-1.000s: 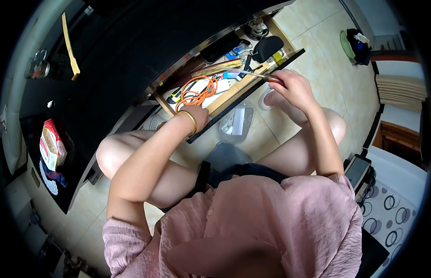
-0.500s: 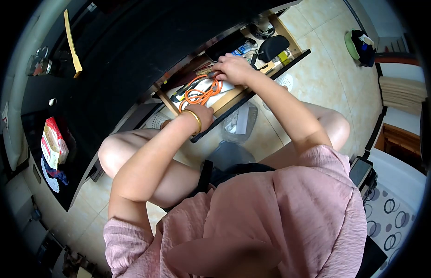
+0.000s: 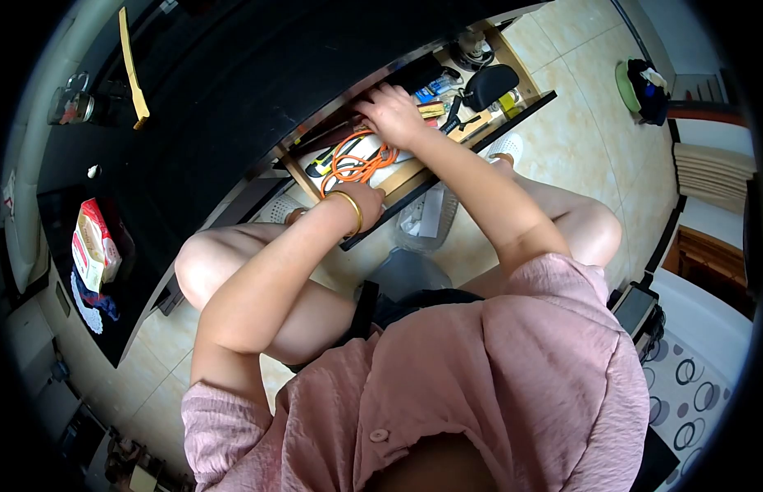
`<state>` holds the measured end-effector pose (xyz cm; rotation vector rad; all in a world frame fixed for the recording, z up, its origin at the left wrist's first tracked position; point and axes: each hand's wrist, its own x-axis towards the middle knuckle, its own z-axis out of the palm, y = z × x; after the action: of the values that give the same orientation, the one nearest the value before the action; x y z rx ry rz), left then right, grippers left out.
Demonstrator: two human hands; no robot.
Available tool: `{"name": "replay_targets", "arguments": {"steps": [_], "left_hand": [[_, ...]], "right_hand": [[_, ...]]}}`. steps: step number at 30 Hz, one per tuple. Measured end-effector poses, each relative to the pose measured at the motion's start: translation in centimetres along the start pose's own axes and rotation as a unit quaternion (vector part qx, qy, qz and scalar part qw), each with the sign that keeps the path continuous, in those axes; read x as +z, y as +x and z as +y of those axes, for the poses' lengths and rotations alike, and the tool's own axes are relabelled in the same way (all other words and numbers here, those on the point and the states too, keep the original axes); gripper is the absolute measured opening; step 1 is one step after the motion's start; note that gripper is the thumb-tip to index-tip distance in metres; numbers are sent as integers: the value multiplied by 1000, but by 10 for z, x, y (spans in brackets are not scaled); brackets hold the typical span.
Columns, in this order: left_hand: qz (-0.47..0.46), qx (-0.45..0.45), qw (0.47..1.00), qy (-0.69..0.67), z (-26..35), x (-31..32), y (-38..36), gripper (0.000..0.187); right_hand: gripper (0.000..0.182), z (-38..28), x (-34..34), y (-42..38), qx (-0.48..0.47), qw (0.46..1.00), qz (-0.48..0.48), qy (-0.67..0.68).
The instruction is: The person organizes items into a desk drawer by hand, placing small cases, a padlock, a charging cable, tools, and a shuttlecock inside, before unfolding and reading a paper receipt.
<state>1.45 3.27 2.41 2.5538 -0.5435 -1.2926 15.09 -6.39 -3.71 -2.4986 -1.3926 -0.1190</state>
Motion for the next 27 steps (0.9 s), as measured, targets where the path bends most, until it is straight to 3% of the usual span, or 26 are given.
{"name": "replay_targets", "arguments": {"steps": [1,6,10,13,15,17,21,25,27], "left_hand": [[0,-1,1000,0,0,0,1,32],[5,2,1000,5,-1,3,2,33],[15,3,1000,9,4,-2,-6,33],[66,19,998,11,14,-7,-18,31],[119,55,991,25,19,-11,-30,28],[144,57,988,11,21,-30,-55,29],[386,61,910,-142,-20,-54,-96,30],[487,-74,831,-258,-66,-87,-162,24],[505,-114,821,-241,-92,-90,-192,25]], "right_hand": [[24,-3,0,0,-2,999,53,-10],[17,-15,-20,-24,56,988,94,113],[15,-37,-54,-64,108,982,71,139],[13,-56,-63,-105,140,973,115,145],[13,-72,-71,-130,216,954,107,181],[13,-87,-84,-150,204,958,89,182],[13,-92,-109,-172,167,963,48,205],[13,-83,-112,-184,180,955,33,234],[13,-83,-107,-185,221,944,40,242]]}}
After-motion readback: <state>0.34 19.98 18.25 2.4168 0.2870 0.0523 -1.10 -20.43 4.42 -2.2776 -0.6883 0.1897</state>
